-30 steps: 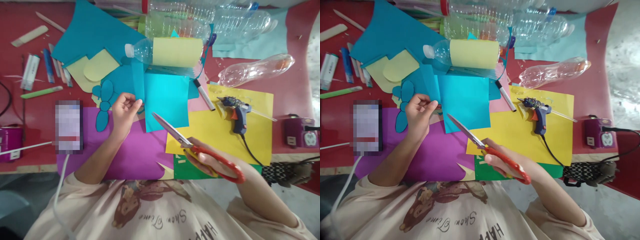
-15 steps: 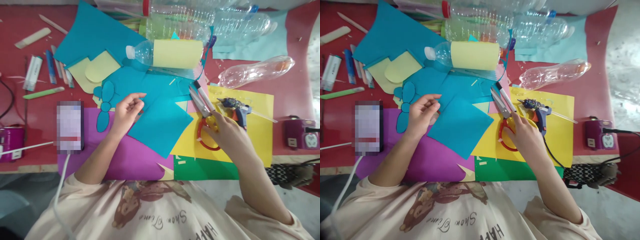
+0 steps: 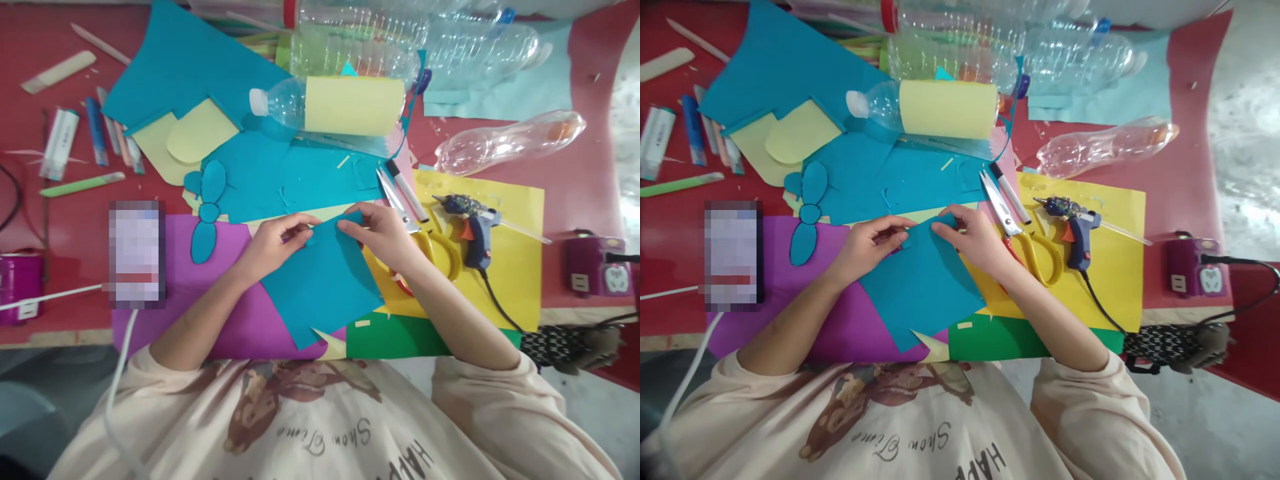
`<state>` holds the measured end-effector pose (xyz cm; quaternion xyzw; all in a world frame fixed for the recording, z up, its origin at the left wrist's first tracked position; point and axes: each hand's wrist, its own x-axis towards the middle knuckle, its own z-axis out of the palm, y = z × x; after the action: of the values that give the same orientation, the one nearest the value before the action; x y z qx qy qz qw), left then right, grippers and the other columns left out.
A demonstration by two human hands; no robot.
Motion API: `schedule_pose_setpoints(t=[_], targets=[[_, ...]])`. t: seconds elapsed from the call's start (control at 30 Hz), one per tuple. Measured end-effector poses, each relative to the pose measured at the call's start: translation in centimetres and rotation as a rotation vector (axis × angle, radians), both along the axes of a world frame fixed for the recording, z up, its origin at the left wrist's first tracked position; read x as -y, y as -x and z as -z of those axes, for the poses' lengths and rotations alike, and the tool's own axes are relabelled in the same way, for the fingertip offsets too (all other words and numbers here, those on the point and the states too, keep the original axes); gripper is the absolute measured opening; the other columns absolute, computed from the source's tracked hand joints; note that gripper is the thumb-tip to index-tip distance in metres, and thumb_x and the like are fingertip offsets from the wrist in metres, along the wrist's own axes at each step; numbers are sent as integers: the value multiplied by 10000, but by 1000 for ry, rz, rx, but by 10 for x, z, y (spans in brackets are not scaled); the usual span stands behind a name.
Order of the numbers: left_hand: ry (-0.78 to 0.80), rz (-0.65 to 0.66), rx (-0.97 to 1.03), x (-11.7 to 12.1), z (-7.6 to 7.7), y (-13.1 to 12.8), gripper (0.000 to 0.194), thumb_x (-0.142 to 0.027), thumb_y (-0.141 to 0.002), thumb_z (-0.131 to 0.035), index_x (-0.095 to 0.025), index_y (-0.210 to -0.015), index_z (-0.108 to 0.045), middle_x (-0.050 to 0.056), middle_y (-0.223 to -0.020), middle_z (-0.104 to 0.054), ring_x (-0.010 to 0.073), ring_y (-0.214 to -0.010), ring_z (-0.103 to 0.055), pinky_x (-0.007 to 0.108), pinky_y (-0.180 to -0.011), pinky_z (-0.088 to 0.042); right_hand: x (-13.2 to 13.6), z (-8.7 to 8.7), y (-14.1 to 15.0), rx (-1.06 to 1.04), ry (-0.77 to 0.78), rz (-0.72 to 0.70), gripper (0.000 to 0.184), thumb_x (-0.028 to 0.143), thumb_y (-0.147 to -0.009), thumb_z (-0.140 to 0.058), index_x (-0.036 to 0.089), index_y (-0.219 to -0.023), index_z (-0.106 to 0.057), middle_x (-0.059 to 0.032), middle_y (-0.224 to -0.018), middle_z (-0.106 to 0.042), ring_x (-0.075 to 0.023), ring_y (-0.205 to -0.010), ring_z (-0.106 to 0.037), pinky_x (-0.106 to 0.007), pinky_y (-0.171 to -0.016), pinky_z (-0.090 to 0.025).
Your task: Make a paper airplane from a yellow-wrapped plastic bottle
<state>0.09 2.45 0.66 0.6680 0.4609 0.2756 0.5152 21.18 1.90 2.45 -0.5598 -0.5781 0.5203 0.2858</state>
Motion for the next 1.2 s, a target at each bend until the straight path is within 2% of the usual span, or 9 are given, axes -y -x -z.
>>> schedule_pose_setpoints(t=[0.17, 0.3, 0.4, 0.53, 0.67, 0.77, 1.07, 1.13, 1.2], targets=[[22, -12, -4, -1, 1, 2, 332, -451, -876, -580, -184, -1021, -715, 32, -785, -699, 130, -641, -611, 222, -592, -493, -7, 3, -1, -37, 21, -28, 491, 651, -746, -664, 204, -635, -493, 47, -486, -494, -91, -447, -463, -239, -459, -318], [40, -10, -15, -2, 0, 2, 355, -490, -864, -591, -189, -1004, -715, 35, -782, -705, 139, -645, -622, 235, -604, -502, -9, 8, -3, -57, 36, -55, 488, 638, -751, -666, 201, -609, -502, 32, -493, -522, -92, -459, -469, -245, -476, -332], [76, -22, -12, -4, 1, 2, 414, -561, -815, -630, -182, -962, -713, 46, -807, -719, 155, -674, -641, 256, -629, -517, -9, 12, -5, -64, 22, -35, 468, 621, -756, -659, 199, -613, -514, 32, -516, -515, -95, -490, -456, -248, -484, -328], [111, -10, -44, -6, -1, 3, 463, -633, -750, -672, -173, -792, -693, 48, -787, -711, 166, -683, -632, 265, -613, -502, -9, 14, -6, -69, 13, -14, 455, 598, -757, -657, 202, -603, -495, 33, -538, -502, -98, -521, -440, -247, -495, -324], [160, 21, -45, -7, -3, 3, 463, -622, -733, -689, -170, -652, -630, -1, -598, -582, 107, -513, -486, 240, -492, -394, -9, 14, -8, -76, 12, 0, 451, 556, -757, -662, 210, -572, -440, 43, -537, -454, -87, -525, -400, -244, -495, -309], [167, 7, -31, -7, -4, 3, 462, -606, -731, -696, -177, -605, -581, -33, -525, -483, 83, -463, -397, 233, -456, -332, -9, 14, -9, -96, 27, 1, 448, 538, -756, -666, 210, -564, -429, 43, -540, -449, -85, -525, -390, -243, -495, -304], [185, 50, -41, -6, -7, 1, 485, -612, -732, -690, -185, -571, -526, -29, -509, -494, 95, -462, -447, 236, -458, -352, -8, 16, -8, -112, 32, 10, 555, 622, -739, -684, 225, -566, -338, 61, -549, -339, -81, -536, -347, -237, -493, -287], [173, 17, -22, -6, -6, 2, 506, -630, -728, -694, -185, -563, -520, -29, -496, -497, 91, -449, -447, 235, -457, -362, -9, 14, -8, -135, 22, 26, 556, 671, -726, -669, 225, -594, -365, 60, -568, -335, -87, -547, -351, -238, -503, -300], [162, -42, 9, -7, -5, 4, 519, -649, -714, -707, -186, -563, -527, -17, -504, -532, 98, -460, -479, 233, -462, -385, -10, 12, -10, -157, 23, 14, 512, 688, -710, -670, 216, -674, -473, 48, -612, -402, -98, -582, -389, -243, -529, -327]])
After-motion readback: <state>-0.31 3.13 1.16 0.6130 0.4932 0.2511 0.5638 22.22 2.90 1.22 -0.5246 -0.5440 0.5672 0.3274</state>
